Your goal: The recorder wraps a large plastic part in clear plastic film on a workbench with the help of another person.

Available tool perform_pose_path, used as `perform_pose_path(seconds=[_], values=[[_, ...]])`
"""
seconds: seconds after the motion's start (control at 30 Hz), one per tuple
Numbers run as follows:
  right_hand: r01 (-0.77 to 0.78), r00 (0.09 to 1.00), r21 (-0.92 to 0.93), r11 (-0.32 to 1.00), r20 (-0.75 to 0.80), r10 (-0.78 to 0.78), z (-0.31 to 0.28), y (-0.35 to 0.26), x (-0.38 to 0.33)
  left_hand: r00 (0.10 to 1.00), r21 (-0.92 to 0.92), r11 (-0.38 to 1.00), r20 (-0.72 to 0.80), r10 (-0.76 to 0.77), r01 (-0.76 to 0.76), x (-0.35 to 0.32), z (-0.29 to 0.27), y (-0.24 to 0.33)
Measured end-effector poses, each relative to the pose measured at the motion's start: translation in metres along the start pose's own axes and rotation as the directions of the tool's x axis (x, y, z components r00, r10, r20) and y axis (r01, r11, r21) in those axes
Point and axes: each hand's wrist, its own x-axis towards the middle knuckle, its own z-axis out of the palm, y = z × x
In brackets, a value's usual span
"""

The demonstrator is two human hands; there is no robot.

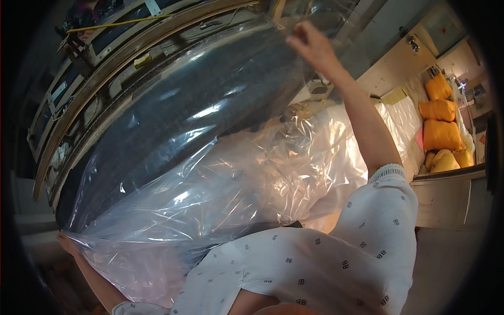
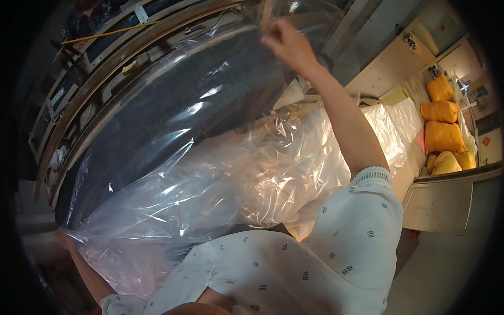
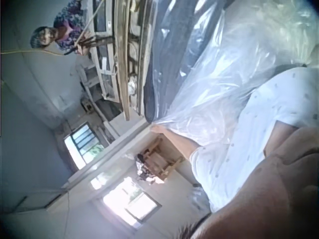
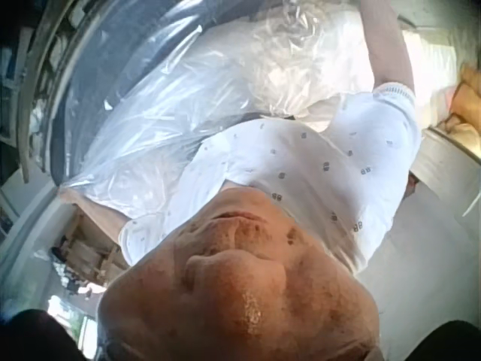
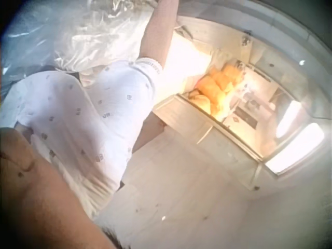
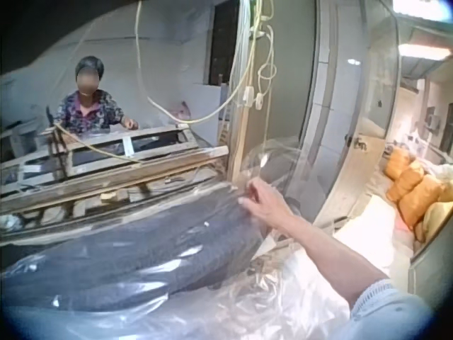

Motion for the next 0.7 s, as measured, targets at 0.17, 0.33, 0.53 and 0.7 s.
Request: perform_pose_path(seconds=[0.17, 0.33, 0.53, 0.7], values=[[0.282, 0.945, -0.250, 0.926, 0.239, -0.223, 0.027, 0.026, -0.002, 0.978, 0.023, 0.992, 0.169, -0.123, 0.120, -0.002, -0.011, 0.010], [-0.068, 0.940, -0.240, 0.968, 0.309, 0.143, 0.051, 0.052, 0.021, 0.976, 0.579, 0.803, 0.220, 0.013, -0.141, 0.034, 0.005, -0.001], [-0.183, 0.931, -0.125, 0.975, 0.297, 0.213, 0.081, 0.047, 0.025, 0.986, 0.220, 0.963, 0.027, -0.162, 0.152, 0.022, -0.008, -0.048], [-0.457, 0.793, -0.306, 0.835, 0.284, 0.539, 0.019, 0.138, 0.042, 0.887, -0.341, 0.871, -0.175, -0.428, 0.353, 0.001, 0.059, 0.166]])
